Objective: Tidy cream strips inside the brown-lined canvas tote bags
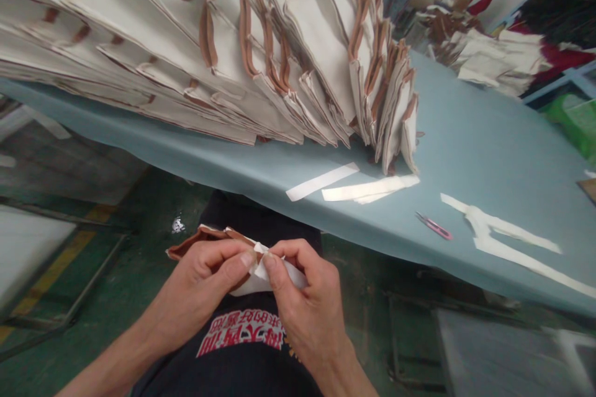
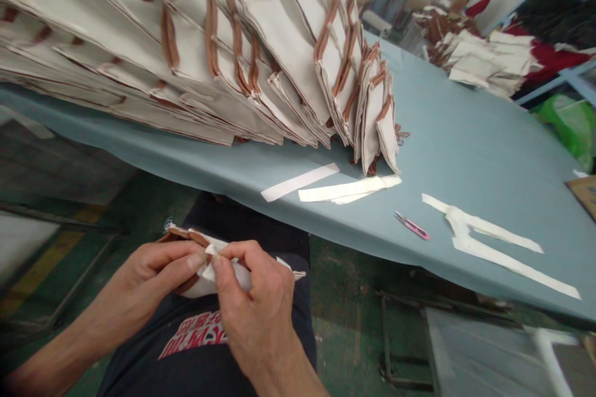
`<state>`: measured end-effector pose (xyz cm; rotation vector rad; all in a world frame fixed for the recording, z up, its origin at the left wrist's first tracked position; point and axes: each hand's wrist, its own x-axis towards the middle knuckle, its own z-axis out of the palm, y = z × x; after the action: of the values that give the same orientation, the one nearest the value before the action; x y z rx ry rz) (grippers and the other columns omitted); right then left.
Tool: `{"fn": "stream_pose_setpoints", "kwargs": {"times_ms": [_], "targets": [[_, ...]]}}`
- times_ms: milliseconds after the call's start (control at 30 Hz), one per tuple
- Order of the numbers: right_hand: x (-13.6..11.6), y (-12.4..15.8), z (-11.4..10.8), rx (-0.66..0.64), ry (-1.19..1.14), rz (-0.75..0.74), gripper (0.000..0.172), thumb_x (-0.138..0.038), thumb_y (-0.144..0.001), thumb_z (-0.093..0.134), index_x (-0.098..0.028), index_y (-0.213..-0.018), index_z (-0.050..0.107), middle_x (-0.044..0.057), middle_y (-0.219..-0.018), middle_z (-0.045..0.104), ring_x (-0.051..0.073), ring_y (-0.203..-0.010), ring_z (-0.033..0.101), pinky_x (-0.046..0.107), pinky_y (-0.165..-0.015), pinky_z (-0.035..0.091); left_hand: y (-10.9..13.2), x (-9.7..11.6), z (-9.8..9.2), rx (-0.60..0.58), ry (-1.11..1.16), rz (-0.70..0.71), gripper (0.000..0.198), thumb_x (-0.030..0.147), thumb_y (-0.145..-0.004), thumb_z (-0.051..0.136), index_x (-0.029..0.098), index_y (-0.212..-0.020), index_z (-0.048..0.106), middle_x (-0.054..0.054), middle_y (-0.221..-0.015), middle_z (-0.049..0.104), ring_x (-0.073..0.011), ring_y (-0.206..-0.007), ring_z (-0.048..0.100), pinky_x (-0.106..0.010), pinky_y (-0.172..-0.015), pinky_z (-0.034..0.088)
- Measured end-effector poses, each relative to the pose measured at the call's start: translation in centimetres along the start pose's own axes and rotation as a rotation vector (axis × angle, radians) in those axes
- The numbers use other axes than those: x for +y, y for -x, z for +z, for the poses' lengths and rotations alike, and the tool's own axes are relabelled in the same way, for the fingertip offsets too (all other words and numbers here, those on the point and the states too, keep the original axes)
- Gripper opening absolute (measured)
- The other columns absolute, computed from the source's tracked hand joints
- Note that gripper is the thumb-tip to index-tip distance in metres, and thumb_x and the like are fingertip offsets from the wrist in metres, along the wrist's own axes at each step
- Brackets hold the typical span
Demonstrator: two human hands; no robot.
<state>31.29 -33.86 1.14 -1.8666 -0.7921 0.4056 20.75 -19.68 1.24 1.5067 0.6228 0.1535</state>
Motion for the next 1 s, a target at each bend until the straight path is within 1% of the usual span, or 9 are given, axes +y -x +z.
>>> {"fn": "stream_pose_setpoints", "kwargs": {"times_ms": [167,300,367,433,600,667,800,900,1000], "targets": [[0.13,0.03,0.31,0.062,0.017,-0.071,0.017,-0.023,-0.1,0.065,-0.021,-0.087,0.075,0.0,-0.074,0.079,0.015,-0.061,0.073,0.023,-0.058,0.049,0.07,-0.18,-0.09,-0.004,-0.004,-0.016,0.036,0.044,-0.093,0.067,0.017,-0.072,0.077,-0.001,-0.067,0.067,-0.0146,-0.06,0.054,-0.022,-0.055,0.043],[0.22,0.05,0.65,0.091,0.043,-0.119,0.017,-0.022,-0.101,0.064,-0.021,-0.089,0.076,0.001,-0.076,0.081,0.016,-0.064,0.075,0.024,-0.061,0.052,0.28,-0.53,-0.28,-0.013,0.001,-0.044,0.039,0.048,-0.094,0.067,0.017,-0.073,0.077,0.0,-0.066,0.061,-0.0139,-0.06,0.049,-0.022,-0.054,0.04],[0.32,0.13,0.85,0.1,0.063,-0.143,0.017,-0.022,-0.102,0.065,-0.021,-0.09,0.077,0.001,-0.078,0.081,0.016,-0.064,0.076,0.024,-0.063,0.053,0.33,-0.61,-0.36,-0.011,0.006,-0.043,0.04,0.048,-0.093,0.068,0.017,-0.071,0.075,0.001,-0.064,0.058,-0.0132,-0.059,0.046,-0.022,-0.053,0.038],[0.38,0.22,1.0,0.117,0.087,-0.162,0.017,-0.022,-0.102,0.066,-0.021,-0.09,0.077,0.002,-0.078,0.082,0.016,-0.064,0.076,0.024,-0.063,0.053,0.3,-0.55,-0.39,-0.01,0.005,-0.041,0.039,0.048,-0.092,0.068,0.016,-0.07,0.075,0.0,-0.065,0.059,-0.0133,-0.059,0.046,-0.022,-0.053,0.038],[0.27,0.21,0.99,0.152,0.136,-0.232,0.019,-0.022,-0.103,0.066,-0.02,-0.089,0.077,0.002,-0.076,0.081,0.016,-0.062,0.076,0.024,-0.063,0.052,0.06,-0.28,-0.26,-0.02,0.004,-0.054,0.039,0.05,-0.092,0.067,0.016,-0.074,0.078,0.001,-0.065,0.057,-0.0135,-0.059,0.045,-0.022,-0.053,0.037],[0.24,0.1,0.89,0.154,0.116,-0.234,0.018,-0.02,-0.102,0.066,-0.02,-0.088,0.077,0.001,-0.076,0.081,0.015,-0.061,0.075,0.024,-0.063,0.052,0.04,-0.35,-0.17,-0.031,0.019,-0.064,0.041,0.05,-0.093,0.067,0.017,-0.073,0.076,0.001,-0.064,0.055,-0.0129,-0.058,0.043,-0.022,-0.053,0.037],[0.32,-0.08,0.81,0.143,0.057,-0.216,0.018,-0.02,-0.101,0.066,-0.02,-0.086,0.077,0.001,-0.075,0.081,0.015,-0.061,0.075,0.024,-0.06,0.053,0.1,-0.68,-0.01,-0.034,0.059,-0.074,0.042,0.051,-0.093,0.067,0.017,-0.069,0.073,0.005,-0.058,0.045,-0.0112,-0.054,0.034,-0.022,-0.049,0.03],[0.38,-0.09,0.89,0.14,0.041,-0.202,0.018,-0.02,-0.1,0.067,-0.021,-0.086,0.077,0.001,-0.075,0.081,0.015,-0.062,0.075,0.024,-0.06,0.053,0.12,-0.82,0.01,-0.023,0.067,-0.077,0.041,0.051,-0.092,0.068,0.018,-0.069,0.073,0.003,-0.06,0.052,-0.0118,-0.055,0.038,-0.022,-0.05,0.033],[0.33,-0.06,0.88,0.134,0.026,-0.162,0.018,-0.021,-0.1,0.067,-0.021,-0.085,0.077,0.001,-0.074,0.081,0.016,-0.06,0.074,0.024,-0.059,0.054,0.14,-0.74,-0.02,-0.014,0.048,-0.076,0.041,0.051,-0.092,0.069,0.017,-0.072,0.076,0.0,-0.064,0.062,-0.0136,-0.058,0.048,-0.022,-0.053,0.039]]}}
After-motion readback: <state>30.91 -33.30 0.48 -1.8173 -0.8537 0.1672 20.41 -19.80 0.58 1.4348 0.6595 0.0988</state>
